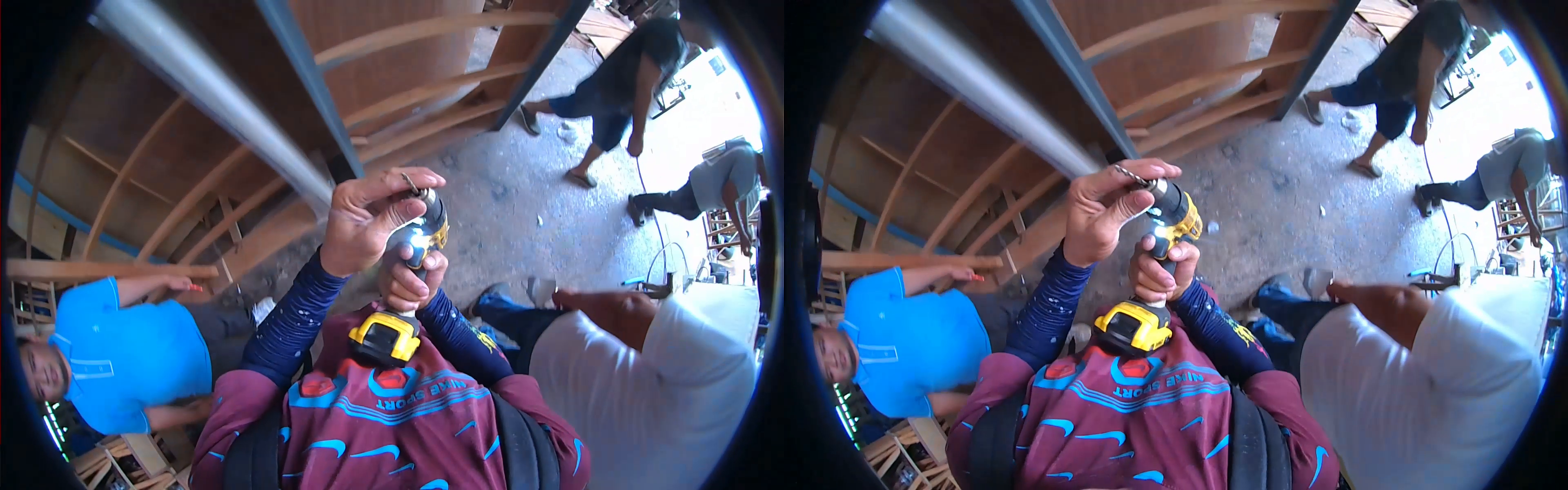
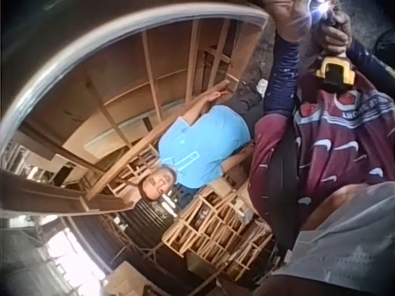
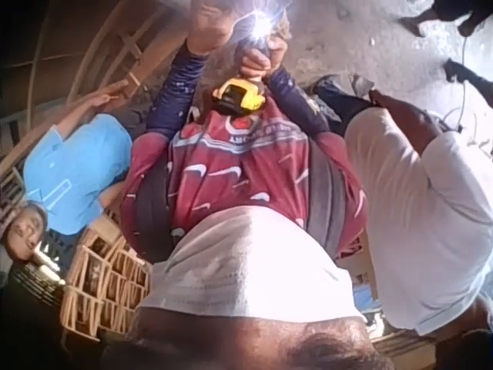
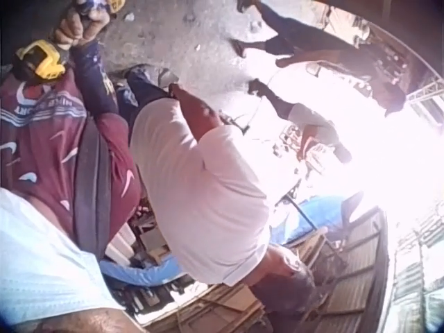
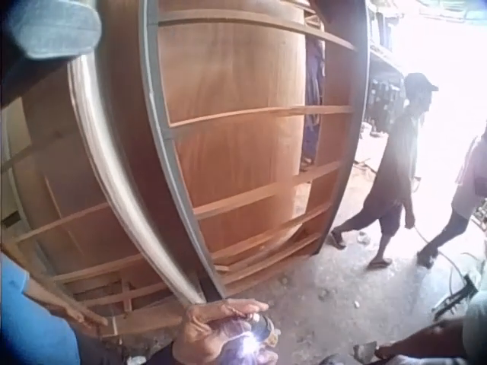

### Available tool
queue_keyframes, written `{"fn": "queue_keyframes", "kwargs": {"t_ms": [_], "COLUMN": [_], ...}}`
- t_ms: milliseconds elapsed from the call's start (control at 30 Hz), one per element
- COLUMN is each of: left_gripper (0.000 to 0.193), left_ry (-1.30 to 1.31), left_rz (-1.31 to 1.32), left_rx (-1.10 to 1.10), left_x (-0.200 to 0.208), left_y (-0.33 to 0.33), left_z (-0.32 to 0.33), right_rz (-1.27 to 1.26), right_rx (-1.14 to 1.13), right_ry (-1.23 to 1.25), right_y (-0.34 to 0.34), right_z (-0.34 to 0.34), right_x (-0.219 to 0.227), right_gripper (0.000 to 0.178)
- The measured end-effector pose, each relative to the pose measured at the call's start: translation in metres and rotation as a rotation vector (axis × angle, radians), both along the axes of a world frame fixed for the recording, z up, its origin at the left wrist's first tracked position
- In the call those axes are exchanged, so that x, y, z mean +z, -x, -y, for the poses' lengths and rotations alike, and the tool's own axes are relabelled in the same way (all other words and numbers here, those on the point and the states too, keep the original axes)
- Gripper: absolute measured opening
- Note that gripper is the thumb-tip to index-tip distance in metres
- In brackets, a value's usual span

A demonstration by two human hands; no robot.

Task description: Assembling or repairing a wooden chair using a nail gun and a power drill.

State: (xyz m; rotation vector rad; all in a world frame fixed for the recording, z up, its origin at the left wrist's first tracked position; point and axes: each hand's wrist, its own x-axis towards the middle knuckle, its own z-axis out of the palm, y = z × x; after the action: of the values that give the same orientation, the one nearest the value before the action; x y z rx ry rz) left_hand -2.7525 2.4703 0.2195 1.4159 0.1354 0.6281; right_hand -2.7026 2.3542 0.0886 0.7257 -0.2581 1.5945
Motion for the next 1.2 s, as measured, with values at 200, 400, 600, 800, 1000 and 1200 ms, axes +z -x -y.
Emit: {"fn": "queue_keyframes", "kwargs": {"t_ms": [200,400,600,800,1000,1200], "left_gripper": [0.042,0.075,0.092,0.115,0.104,0.110], "left_ry": [-0.212,0.234,0.092,0.105,0.113,-0.109], "left_rz": [0.106,0.022,0.113,0.224,0.116,0.208], "left_rx": [-0.052,-0.480,-0.649,-1.095,-1.038,-0.981], "left_x": [0.010,0.023,0.002,-0.004,-0.034,-0.021], "left_y": [-0.099,-0.221,-0.381,-0.534,-0.692,-0.875], "left_z": [-0.062,-0.113,-0.130,-0.104,-0.036,0.041], "right_rz": [-0.023,0.019,0.103,0.074,0.110,0.075], "right_rx": [-0.067,-0.301,-0.621,-0.909,-0.988,-1.027], "right_ry": [-0.071,-0.117,-0.102,-0.050,-0.017,0.056], "right_y": [-0.085,-0.195,-0.318,-0.424,-0.578,-0.743], "right_z": [-0.067,-0.113,-0.132,-0.110,-0.049,0.027], "right_x": [0.016,0.015,0.021,0.012,-0.017,0.003], "right_gripper": [0.051,0.051,0.052,0.053,0.053,0.051]}}
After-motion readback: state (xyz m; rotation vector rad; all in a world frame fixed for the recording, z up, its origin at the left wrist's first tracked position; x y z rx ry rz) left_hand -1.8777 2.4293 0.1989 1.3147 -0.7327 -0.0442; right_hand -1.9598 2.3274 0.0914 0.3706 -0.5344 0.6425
